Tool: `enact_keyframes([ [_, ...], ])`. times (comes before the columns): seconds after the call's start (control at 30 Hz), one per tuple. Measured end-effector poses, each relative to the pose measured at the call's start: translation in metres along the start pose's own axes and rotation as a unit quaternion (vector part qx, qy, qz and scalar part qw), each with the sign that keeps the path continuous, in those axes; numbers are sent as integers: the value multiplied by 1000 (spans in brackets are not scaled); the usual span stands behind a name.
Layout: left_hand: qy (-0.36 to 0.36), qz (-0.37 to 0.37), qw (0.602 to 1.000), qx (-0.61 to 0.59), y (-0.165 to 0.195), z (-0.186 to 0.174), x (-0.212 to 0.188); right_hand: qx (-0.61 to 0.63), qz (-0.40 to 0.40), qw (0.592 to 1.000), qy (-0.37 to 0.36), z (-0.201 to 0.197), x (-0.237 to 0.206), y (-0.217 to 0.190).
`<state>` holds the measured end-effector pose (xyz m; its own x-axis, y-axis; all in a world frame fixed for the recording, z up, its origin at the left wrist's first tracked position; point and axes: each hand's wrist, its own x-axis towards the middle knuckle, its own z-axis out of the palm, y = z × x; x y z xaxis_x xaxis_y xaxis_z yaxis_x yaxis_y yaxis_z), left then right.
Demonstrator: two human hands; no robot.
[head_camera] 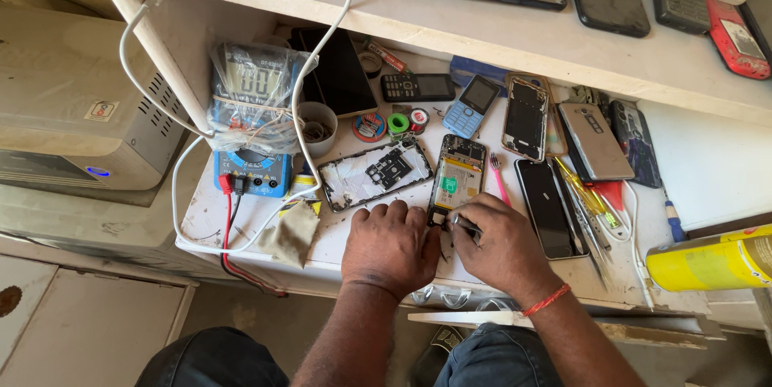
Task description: The person works at a cluttered repair bench on a disassembled smartphone, using a screwdriver to unscrew and manipulate internal components while holding the phone chassis steady with the other hand. They reposition the phone and continue working on its internals throughout the clip.
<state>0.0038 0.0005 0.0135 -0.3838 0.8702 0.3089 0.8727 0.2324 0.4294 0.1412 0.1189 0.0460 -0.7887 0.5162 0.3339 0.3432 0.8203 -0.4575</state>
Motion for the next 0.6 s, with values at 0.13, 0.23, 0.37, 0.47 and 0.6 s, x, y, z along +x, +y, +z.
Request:
enact_keyframes([
  [0.13,-3,-1,1000,2,0,0,0,-18,3,1000,16,3,-4,-2],
  [0.23,0,0,1000,2,0,1,0,-26,3,999,29,4,-7,-5],
  [0.37,-3,-2,1000,1,0,1,0,-28,36,999,30,7,-7,-8],
  [0.47,0,0,1000,-2,0,1,0,-25,56,998,30,9,-4,-7],
  [0.6,5,1,1000,0,0,1,0,-19,79,996,27,10,0,-5],
])
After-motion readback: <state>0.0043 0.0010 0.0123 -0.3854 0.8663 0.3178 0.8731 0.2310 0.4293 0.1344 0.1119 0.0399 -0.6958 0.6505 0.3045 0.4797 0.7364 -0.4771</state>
